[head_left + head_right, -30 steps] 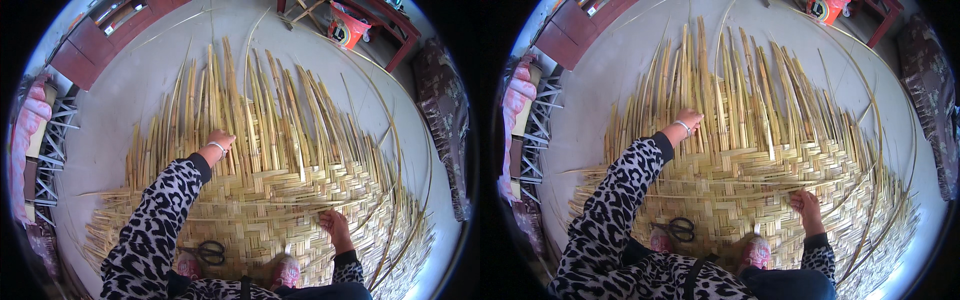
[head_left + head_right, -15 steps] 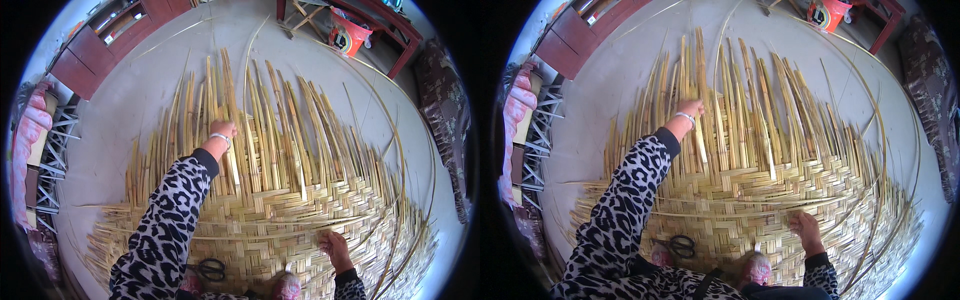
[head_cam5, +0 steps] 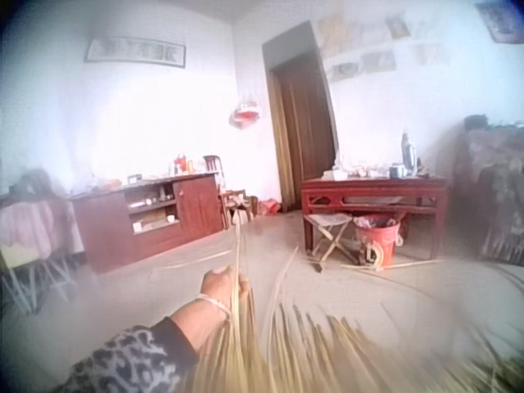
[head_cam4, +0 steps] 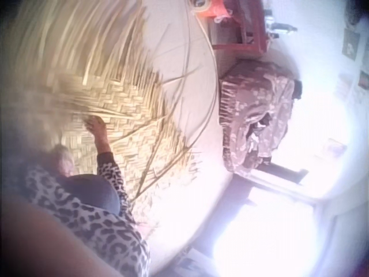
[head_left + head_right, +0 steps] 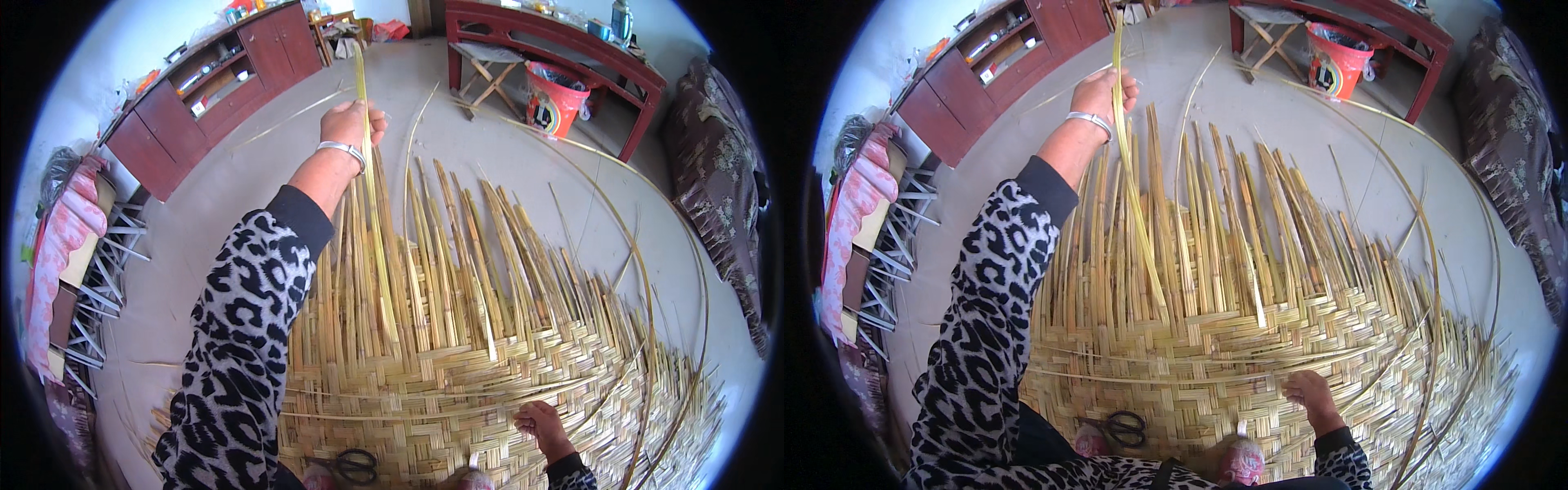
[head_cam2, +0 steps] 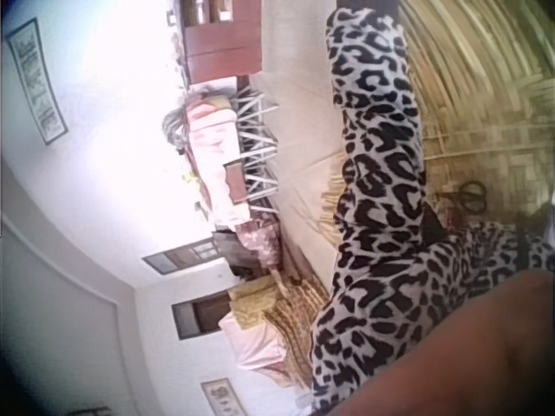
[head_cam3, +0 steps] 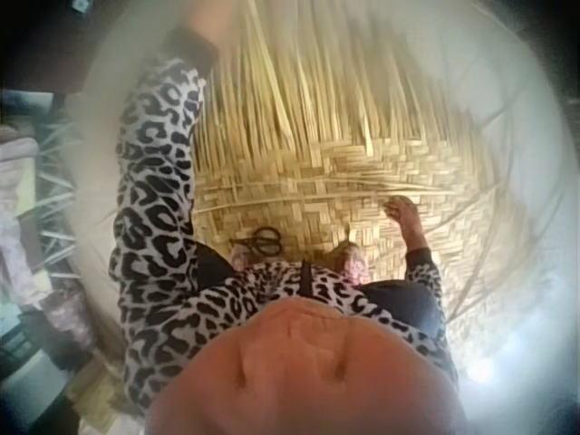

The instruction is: The person weaves a flat basket base using dried palm leaves. They interlace the leaves by hand, occasionally using scissors to trim excess material, and continue expanding the woven pattern across the floor.

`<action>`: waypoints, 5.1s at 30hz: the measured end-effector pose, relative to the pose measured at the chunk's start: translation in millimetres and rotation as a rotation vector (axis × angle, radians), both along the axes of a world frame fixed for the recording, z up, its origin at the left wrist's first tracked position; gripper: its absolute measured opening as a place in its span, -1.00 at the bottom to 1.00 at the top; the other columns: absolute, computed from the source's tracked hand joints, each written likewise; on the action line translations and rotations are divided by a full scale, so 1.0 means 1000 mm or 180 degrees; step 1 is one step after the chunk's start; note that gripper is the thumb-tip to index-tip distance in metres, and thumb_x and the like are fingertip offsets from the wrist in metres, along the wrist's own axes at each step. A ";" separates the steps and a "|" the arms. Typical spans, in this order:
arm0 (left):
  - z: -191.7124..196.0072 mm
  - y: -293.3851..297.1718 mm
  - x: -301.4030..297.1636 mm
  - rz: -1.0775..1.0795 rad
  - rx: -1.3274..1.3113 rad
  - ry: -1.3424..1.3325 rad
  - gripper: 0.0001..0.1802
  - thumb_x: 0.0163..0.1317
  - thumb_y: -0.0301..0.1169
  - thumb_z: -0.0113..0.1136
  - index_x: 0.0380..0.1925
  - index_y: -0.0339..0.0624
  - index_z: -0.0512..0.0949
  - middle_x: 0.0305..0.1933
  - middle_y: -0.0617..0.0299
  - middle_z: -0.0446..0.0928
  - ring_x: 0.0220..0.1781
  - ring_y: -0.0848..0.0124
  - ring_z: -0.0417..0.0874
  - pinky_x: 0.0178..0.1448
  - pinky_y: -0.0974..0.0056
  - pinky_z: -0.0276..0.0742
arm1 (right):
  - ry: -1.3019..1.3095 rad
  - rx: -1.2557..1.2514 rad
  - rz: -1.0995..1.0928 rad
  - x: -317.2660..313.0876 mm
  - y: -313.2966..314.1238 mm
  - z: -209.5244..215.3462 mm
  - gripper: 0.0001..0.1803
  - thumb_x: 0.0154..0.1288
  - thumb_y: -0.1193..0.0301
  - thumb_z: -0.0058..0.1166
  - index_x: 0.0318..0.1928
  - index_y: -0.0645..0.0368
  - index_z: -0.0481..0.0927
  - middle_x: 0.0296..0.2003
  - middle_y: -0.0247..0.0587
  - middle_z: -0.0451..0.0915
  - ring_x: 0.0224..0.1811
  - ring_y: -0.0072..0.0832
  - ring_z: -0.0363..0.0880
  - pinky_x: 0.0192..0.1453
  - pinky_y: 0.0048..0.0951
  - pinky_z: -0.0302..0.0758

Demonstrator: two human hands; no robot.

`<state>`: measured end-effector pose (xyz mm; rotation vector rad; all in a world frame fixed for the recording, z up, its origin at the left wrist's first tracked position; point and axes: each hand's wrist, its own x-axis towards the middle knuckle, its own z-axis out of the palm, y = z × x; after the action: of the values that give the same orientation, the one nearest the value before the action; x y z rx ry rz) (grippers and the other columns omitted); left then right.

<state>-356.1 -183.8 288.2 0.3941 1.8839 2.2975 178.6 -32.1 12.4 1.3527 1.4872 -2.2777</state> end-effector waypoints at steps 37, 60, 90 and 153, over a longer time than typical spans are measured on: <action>0.089 -0.063 0.190 -0.0356 -0.0182 0.2025 -0.75 0.30 -0.32 0.18 -0.10 -0.19 0.61 -0.21 0.29 0.62 -0.12 0.49 0.56 0.05 0.36 0.42 | 0.3685 0.0818 0.0891 -0.189 -0.061 0.348 -0.70 0.56 0.32 -0.26 0.00 0.26 0.48 -0.49 -0.30 0.55 -0.63 -0.67 0.38 -0.36 -0.52 0.61; -0.076 -0.133 0.297 -0.1915 -0.4006 0.2777 -0.68 0.28 -0.14 0.16 -0.49 -0.15 0.52 -0.59 0.11 0.50 -0.56 0.11 0.54 -0.44 0.07 0.44 | 0.1194 0.6024 0.1660 -0.068 -0.040 0.140 -0.74 0.24 0.36 0.16 -0.06 0.10 0.62 -0.06 -0.16 0.61 0.12 -0.21 0.51 0.20 -0.16 0.40; -0.262 -0.196 0.329 -0.3418 -0.4324 0.1401 -0.73 0.26 -0.28 0.08 -0.42 -0.26 0.61 -0.43 0.01 0.64 -0.39 0.11 0.67 -0.25 0.13 0.59 | 0.0655 -0.0742 -0.1508 0.040 -0.053 -0.050 -0.80 0.45 0.32 -0.01 -0.19 0.22 0.49 -0.30 -0.15 0.63 -0.33 -0.40 0.63 -0.21 -0.38 0.65; -0.242 -0.080 0.357 -0.3611 -0.2923 -0.0552 -0.72 0.32 -0.34 0.16 -0.45 -0.37 0.59 -0.50 0.12 0.65 -0.50 0.43 0.71 -0.39 0.37 0.58 | 0.1071 -0.0225 -0.1883 0.012 0.044 -0.010 -0.85 0.29 0.49 0.19 -0.40 0.10 0.49 -0.52 -0.39 0.54 -0.52 -0.61 0.51 -0.50 -0.54 0.42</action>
<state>0.7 -263.8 46.1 0.7824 1.6824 0.6561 190.9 11.9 2.5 1.6178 1.1677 -3.0123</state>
